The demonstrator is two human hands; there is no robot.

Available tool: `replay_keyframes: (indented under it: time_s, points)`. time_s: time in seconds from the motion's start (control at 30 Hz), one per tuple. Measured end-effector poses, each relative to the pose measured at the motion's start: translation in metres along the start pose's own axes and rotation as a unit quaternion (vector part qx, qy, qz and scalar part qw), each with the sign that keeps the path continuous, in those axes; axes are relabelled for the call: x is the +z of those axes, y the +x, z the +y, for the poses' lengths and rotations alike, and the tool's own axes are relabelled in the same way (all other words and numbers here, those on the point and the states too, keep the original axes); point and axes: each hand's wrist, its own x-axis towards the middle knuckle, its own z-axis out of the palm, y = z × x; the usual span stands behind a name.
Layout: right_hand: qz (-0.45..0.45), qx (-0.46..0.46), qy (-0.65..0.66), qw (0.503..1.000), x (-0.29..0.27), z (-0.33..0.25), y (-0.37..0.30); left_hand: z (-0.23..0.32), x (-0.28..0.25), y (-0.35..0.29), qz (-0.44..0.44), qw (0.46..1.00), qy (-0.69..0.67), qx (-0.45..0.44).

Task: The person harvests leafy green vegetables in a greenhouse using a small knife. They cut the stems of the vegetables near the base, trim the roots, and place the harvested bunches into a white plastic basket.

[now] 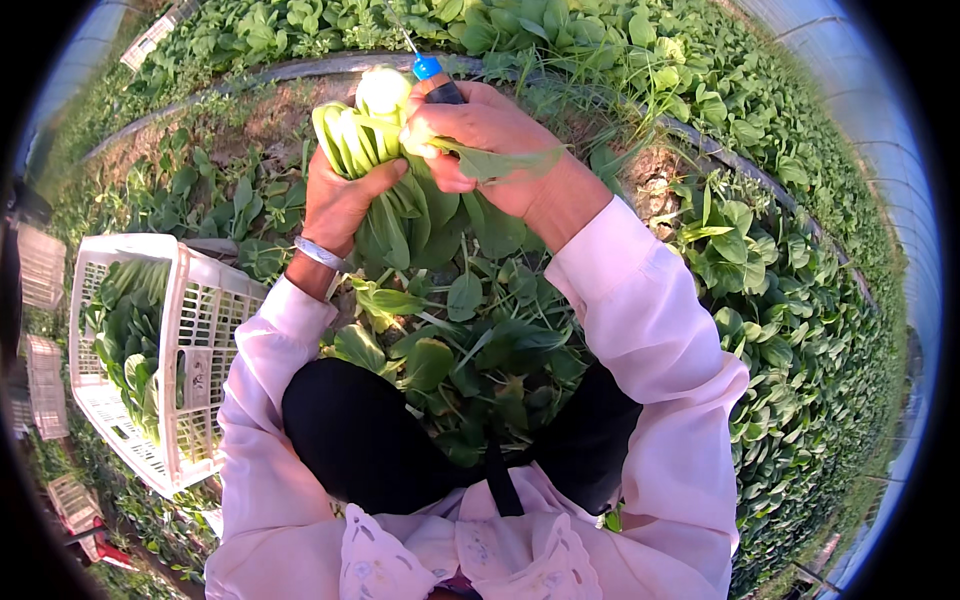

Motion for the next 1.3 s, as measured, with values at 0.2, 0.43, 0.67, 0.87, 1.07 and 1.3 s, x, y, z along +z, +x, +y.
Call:
replay_keyframes:
  time_s: [0.2,0.43,0.67,0.87,1.07,1.3]
  points:
    - [-0.033,-0.055,-0.141,0.988,-0.029,-0.03,-0.023,-0.012,-0.021,0.022,0.071,0.989,0.085,0.094]
    - [0.151,-0.182,-0.46,0.856,-0.076,-0.039,0.012,0.038,-0.026,0.045,0.061,0.949,0.277,0.141]
    - [0.089,-0.041,-0.059,0.993,0.029,-0.072,0.061,0.143,-0.018,0.039,0.113,0.988,0.102,-0.005]
    - [0.092,0.072,0.032,0.993,0.137,-0.121,0.078,0.268,-0.072,0.02,0.121,0.936,0.316,-0.093]
    - [-0.042,0.162,0.001,0.986,0.288,-0.159,0.117,0.364,-0.152,-0.026,0.27,0.959,-0.06,-0.069]
    - [-0.198,0.04,-0.321,0.925,0.421,-0.165,0.162,0.416,-0.23,-0.101,0.475,0.841,-0.245,-0.08]
